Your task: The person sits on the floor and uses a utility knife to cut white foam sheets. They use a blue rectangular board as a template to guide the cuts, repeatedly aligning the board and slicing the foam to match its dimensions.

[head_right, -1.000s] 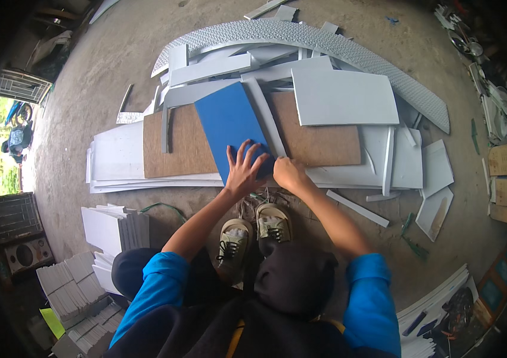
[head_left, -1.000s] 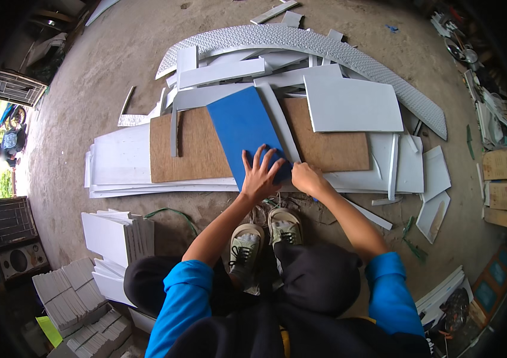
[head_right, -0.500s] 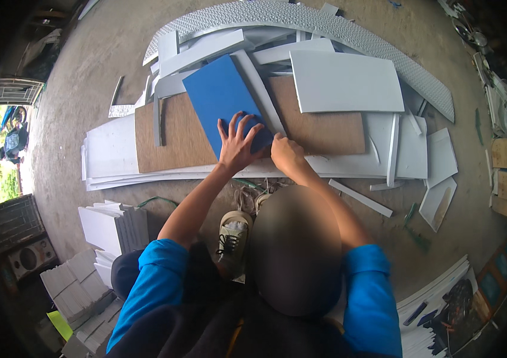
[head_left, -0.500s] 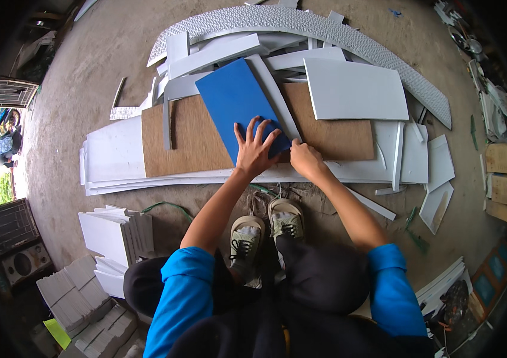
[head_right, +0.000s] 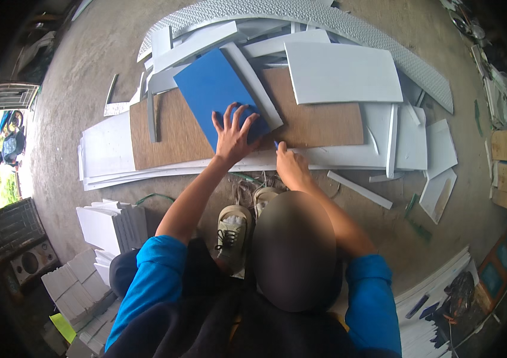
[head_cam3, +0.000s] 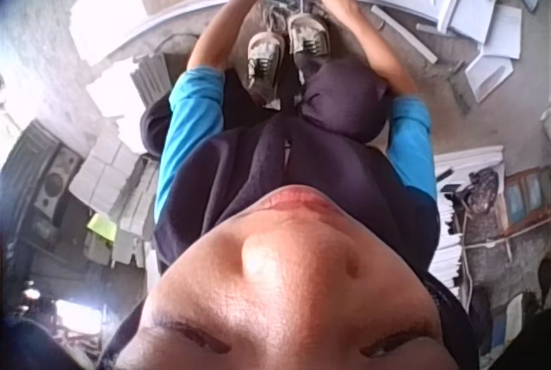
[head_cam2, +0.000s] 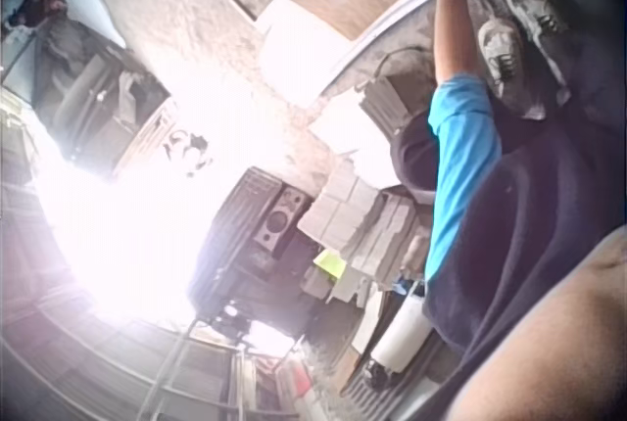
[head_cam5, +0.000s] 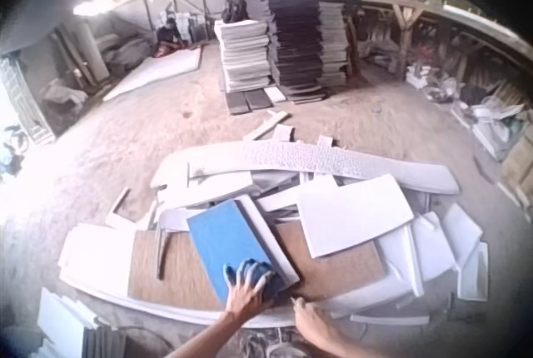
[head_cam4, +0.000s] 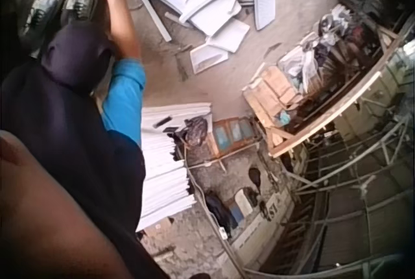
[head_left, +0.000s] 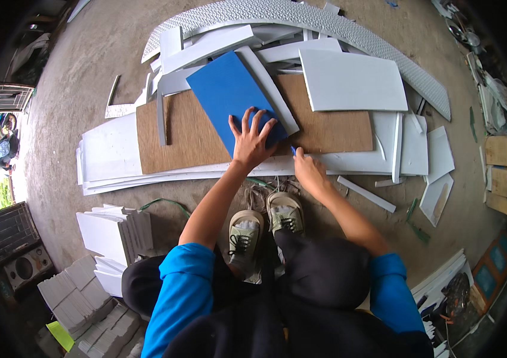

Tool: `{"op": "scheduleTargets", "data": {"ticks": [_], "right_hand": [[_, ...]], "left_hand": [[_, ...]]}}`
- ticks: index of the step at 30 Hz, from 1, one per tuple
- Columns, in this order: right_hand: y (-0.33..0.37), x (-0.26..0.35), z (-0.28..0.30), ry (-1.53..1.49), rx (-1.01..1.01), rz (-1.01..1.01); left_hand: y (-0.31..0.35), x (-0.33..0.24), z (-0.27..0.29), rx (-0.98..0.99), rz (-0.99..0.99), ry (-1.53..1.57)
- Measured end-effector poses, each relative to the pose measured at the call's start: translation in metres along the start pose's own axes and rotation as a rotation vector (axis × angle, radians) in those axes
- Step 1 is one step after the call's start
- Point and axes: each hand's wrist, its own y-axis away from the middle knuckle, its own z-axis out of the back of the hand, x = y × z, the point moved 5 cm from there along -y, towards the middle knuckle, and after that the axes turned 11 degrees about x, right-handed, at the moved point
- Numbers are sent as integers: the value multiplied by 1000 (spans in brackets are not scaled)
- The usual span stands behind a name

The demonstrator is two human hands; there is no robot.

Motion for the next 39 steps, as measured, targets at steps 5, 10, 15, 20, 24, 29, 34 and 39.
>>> {"op": "scheduleTargets", "data": {"ticks": [5, 10, 15, 20, 24, 29, 34, 39], "right_hand": [[-5, -6, 31, -100, -56, -17], [-63, -9, 74, -187, -502, 217], [-128, 3, 75, -373, -486, 202], [-127, 26, 70, -268, -567, 205], [-126, 34, 56, -493, -432, 263], [-120, 47, 55, -543, -461, 223], [-110, 94, 33, -634, -329, 247], [-98, 171, -2, -649, -123, 393]], "left_hand": [[1, 6, 4, 17, 21, 83], [12, 31, 15, -166, 321, 202], [27, 76, 5, -360, 778, 351], [30, 88, -4, -223, 1019, 406], [29, 81, -8, -190, 1051, 510], [38, 87, -6, -358, 950, 587], [82, 112, 23, -502, 931, 632], [156, 157, 36, -521, 1042, 577]]}}
